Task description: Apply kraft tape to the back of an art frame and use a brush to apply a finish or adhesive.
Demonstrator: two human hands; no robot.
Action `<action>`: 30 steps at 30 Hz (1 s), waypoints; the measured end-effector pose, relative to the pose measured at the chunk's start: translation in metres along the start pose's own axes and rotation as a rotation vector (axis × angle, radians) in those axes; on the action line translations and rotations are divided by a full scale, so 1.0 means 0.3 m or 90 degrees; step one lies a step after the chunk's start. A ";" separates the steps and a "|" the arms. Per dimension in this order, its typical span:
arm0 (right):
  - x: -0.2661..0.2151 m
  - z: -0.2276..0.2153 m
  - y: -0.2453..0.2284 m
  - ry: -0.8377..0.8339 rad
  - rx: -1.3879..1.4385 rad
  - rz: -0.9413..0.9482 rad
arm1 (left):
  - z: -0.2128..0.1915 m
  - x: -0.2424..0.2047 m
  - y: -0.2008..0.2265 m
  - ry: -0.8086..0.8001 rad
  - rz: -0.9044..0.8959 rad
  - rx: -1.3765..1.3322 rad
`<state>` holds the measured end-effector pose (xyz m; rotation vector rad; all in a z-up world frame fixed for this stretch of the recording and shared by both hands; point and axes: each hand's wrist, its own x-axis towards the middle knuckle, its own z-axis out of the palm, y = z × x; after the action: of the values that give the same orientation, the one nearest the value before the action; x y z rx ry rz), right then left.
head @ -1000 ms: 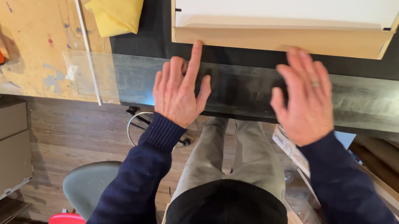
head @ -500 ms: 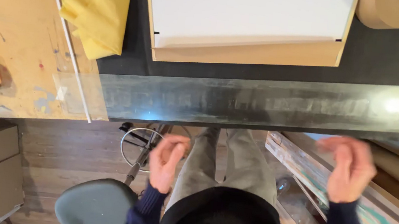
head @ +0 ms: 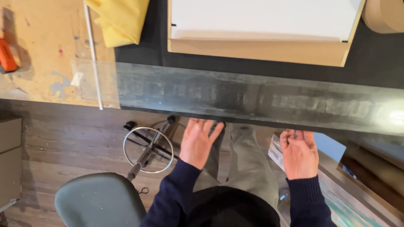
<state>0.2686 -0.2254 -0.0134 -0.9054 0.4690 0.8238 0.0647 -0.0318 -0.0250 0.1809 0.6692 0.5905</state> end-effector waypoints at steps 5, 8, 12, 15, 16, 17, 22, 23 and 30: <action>-0.036 -0.052 0.065 -0.049 -0.223 0.084 | -0.118 -0.042 -0.118 -0.054 -0.164 0.203; -0.079 0.123 0.049 -0.168 -0.644 0.113 | 0.160 -0.103 -0.030 -0.120 -0.171 0.579; -0.174 0.414 -0.011 -0.235 -0.664 -0.128 | 0.584 -0.214 0.073 -0.173 0.073 0.696; -0.125 0.584 -0.008 -0.332 -0.563 -0.315 | 0.654 -0.304 0.003 -0.237 0.057 0.548; -0.132 0.596 -0.007 -0.326 -0.565 -0.319 | 0.652 -0.295 -0.001 -0.242 0.052 0.546; -0.136 0.603 -0.006 -0.286 -0.527 -0.297 | 0.647 -0.283 -0.012 -0.244 0.047 0.479; -0.251 0.640 -0.019 -0.268 -0.708 -0.339 | 0.649 -0.102 -0.029 -0.164 0.147 0.196; -0.270 0.644 -0.051 -0.380 -0.720 -0.385 | 0.606 -0.054 -0.014 -0.149 0.095 0.244; 0.068 0.449 -0.377 -0.148 -1.140 -0.418 | 0.448 0.111 0.258 0.089 0.295 0.984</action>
<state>0.3737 -0.1441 0.1038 -2.3545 -0.9861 0.5568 0.1351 0.0544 0.0881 1.7811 1.1178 0.4033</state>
